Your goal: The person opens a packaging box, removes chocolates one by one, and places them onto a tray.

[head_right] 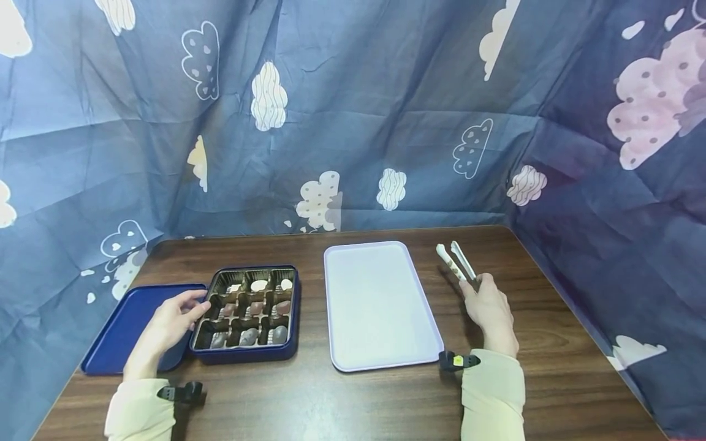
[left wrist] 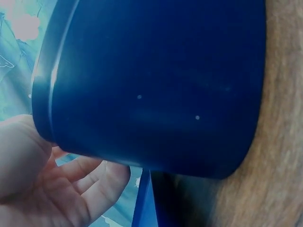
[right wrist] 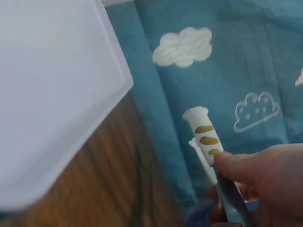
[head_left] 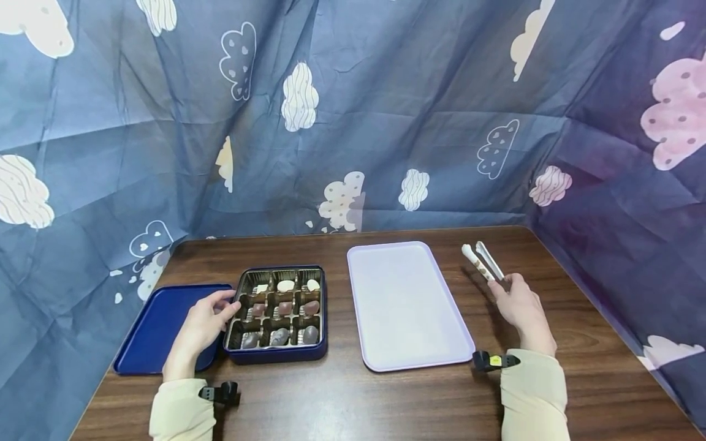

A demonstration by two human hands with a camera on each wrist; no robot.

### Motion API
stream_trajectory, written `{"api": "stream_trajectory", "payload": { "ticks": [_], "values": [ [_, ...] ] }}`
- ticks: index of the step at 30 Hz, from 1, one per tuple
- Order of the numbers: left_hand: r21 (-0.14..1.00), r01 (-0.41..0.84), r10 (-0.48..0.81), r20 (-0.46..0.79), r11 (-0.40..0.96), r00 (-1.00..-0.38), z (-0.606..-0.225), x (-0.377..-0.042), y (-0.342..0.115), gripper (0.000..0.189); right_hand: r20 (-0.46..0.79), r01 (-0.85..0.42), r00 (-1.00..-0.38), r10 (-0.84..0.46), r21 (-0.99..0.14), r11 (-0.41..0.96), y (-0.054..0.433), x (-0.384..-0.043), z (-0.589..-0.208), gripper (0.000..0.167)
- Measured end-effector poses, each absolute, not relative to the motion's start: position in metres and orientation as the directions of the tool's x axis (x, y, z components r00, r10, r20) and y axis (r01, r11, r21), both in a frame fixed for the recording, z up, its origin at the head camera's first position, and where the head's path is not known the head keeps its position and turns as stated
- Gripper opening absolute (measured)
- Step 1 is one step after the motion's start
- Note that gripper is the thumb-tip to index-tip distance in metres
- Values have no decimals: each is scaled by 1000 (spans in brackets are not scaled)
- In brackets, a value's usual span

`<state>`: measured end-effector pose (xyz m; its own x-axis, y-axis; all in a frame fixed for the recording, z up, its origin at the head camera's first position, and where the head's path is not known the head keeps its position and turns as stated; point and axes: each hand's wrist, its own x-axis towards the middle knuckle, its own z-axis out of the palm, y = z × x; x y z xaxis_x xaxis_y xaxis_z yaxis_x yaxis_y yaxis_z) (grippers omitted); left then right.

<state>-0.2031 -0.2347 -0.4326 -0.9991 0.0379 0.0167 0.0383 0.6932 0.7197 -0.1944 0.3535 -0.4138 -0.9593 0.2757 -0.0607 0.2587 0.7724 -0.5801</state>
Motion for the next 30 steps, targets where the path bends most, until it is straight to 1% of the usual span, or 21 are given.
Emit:
{"api": "stream_trajectory", "payload": {
  "ticks": [6,11,19,25,30],
  "values": [
    [718,32,31,13,696,-999,-432,-203,-235,45,78,161,-964,253,-587,794,328,-200,-401,55],
    [717,15,26,-5,697,-1000,-435,-201,-235,44,143,93,-967,211,-575,813,304,-200,-396,53],
    [727,28,37,4,686,-999,-433,-205,-233,45,316,-50,-938,140,-525,850,271,-202,-391,39],
    [721,29,46,-5,692,-999,-432,-203,-234,47,369,-138,-927,60,-487,862,239,-202,-394,39],
    [725,22,45,-13,688,-999,-431,-201,-233,45,370,-202,-929,-25,-448,871,205,-204,-397,41]
  ]
}}
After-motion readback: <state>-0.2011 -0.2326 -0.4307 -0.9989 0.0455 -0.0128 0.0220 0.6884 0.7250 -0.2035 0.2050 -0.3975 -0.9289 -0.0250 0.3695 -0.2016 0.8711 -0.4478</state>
